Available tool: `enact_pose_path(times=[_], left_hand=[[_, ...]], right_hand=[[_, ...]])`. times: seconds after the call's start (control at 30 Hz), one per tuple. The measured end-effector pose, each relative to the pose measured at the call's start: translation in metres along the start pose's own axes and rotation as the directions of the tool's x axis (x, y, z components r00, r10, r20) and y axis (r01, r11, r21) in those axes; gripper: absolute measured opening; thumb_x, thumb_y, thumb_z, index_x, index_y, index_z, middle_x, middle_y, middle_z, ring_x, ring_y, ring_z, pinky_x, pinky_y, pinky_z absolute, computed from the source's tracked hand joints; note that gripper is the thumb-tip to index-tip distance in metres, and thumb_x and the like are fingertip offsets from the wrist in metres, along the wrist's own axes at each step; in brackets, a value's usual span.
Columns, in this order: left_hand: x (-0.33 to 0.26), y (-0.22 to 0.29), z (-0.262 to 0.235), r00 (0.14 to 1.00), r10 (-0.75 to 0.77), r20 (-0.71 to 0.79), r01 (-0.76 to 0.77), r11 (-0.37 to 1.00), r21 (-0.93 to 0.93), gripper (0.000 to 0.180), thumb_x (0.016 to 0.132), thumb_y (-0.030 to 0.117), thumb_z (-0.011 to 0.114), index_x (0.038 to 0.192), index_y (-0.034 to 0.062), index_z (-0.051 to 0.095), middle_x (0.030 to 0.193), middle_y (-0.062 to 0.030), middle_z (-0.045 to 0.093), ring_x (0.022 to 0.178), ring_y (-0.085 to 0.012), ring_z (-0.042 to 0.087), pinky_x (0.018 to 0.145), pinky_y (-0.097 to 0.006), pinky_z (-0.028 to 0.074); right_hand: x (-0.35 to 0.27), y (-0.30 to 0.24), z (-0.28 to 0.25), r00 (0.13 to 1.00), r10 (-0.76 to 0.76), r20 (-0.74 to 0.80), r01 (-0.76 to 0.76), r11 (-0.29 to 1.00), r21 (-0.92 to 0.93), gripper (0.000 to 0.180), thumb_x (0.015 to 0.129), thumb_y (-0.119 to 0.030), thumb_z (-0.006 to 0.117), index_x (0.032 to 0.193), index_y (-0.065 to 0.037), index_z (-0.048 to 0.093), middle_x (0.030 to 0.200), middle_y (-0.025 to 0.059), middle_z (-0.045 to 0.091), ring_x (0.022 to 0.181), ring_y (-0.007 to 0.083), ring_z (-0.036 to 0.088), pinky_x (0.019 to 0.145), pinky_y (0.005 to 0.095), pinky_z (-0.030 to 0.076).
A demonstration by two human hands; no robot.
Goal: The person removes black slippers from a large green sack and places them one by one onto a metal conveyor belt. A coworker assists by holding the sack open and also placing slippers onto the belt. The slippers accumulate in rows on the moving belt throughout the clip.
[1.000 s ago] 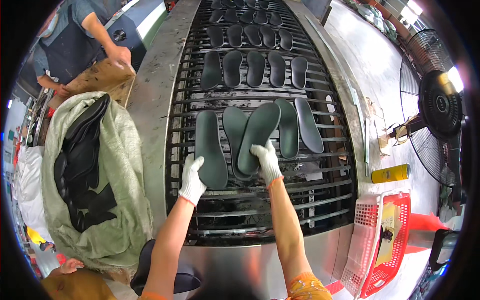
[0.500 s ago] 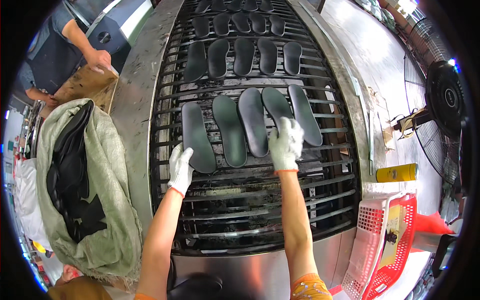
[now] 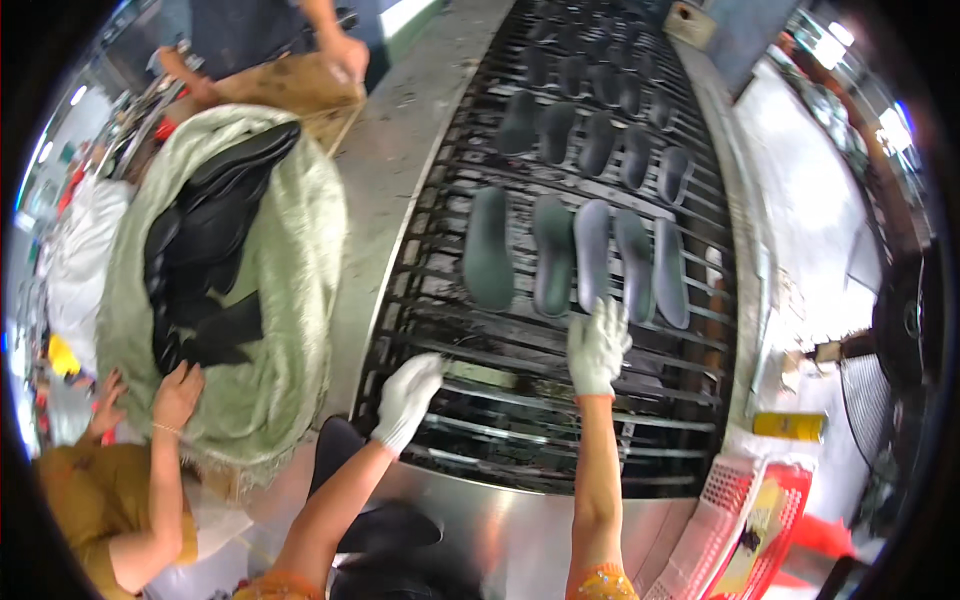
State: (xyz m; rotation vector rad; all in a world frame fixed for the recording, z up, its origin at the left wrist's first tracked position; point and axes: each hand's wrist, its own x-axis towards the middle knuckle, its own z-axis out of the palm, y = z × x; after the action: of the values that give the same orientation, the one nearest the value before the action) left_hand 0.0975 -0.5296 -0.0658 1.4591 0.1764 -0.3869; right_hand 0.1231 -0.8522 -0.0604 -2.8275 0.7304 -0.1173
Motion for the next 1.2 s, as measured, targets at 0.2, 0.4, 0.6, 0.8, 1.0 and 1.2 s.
enact_pose_path(times=[0.2,0.4,0.6,0.8,1.0,1.2], left_hand=[[-0.068,-0.012,-0.029,0.95,0.311,0.002,-0.268,0.815,0.513,0.021,0.087,-0.001,0.069,0.108,0.0007,0.068,0.103,-0.0122,0.069,0.093,-0.0217,0.069,0.083,-0.032,0.055],[-0.081,-0.021,-0.034,0.846,0.517,0.133,-0.451,0.559,0.695,0.017,0.081,-0.002,0.07,0.096,0.0052,0.07,0.093,-0.0141,0.072,0.085,-0.034,0.07,0.079,-0.043,0.055],[-0.081,-0.027,-0.035,0.845,0.513,0.153,-0.429,0.478,0.766,0.018,0.079,0.0,0.073,0.094,0.0094,0.071,0.092,-0.0098,0.073,0.083,-0.0293,0.07,0.077,-0.039,0.053],[-0.078,-0.018,-0.029,0.821,0.534,0.202,-0.481,0.455,0.75,0.016,0.079,-0.004,0.071,0.092,0.0067,0.071,0.09,-0.0118,0.072,0.081,-0.0302,0.07,0.075,-0.038,0.054],[-0.078,-0.011,-0.02,0.832,0.528,0.17,-0.486,0.545,0.683,0.015,0.08,-0.005,0.07,0.091,0.0053,0.072,0.09,-0.0135,0.073,0.082,-0.0313,0.071,0.073,-0.038,0.057],[-0.077,-0.006,-0.028,0.825,0.526,0.205,-0.508,0.533,0.677,0.019,0.085,-0.001,0.068,0.102,0.0092,0.071,0.096,-0.0114,0.073,0.084,-0.0324,0.071,0.073,-0.041,0.059]], right_hand=[[0.101,0.026,-0.006,0.995,-0.095,-0.005,0.094,0.993,-0.069,0.067,0.101,-0.048,0.047,0.154,-0.007,0.041,0.163,0.0165,0.035,0.154,0.038,0.022,0.118,0.0666,0.022],[0.197,0.045,-0.002,0.985,-0.059,0.163,0.067,0.997,-0.043,0.062,0.103,-0.05,0.042,0.152,-0.011,0.044,0.16,0.013,0.041,0.151,0.0348,0.031,0.116,0.0699,0.021],[0.231,0.041,0.014,0.914,0.116,-0.388,-0.162,0.983,-0.087,0.059,0.098,-0.044,0.053,0.144,-0.008,0.051,0.153,0.0185,0.048,0.147,0.038,0.036,0.114,0.064,0.029],[0.108,-0.047,0.007,0.942,-0.292,-0.164,0.315,0.939,0.138,0.036,0.088,-0.038,0.07,0.104,-0.006,0.062,0.107,0.0173,0.061,0.102,0.0383,0.058,0.087,0.0517,0.051],[0.083,-0.087,0.003,1.0,-0.031,0.006,0.03,0.988,0.151,0.057,0.083,-0.037,0.074,0.132,-0.012,0.058,0.133,0.0233,0.051,0.109,0.0422,0.059,0.088,0.0514,0.054],[0.072,-0.105,0.004,0.999,0.023,0.033,-0.028,0.988,0.155,0.056,0.081,-0.023,0.068,0.136,-0.019,0.058,0.139,0.0286,0.049,0.114,0.0487,0.06,0.094,0.0534,0.054]])
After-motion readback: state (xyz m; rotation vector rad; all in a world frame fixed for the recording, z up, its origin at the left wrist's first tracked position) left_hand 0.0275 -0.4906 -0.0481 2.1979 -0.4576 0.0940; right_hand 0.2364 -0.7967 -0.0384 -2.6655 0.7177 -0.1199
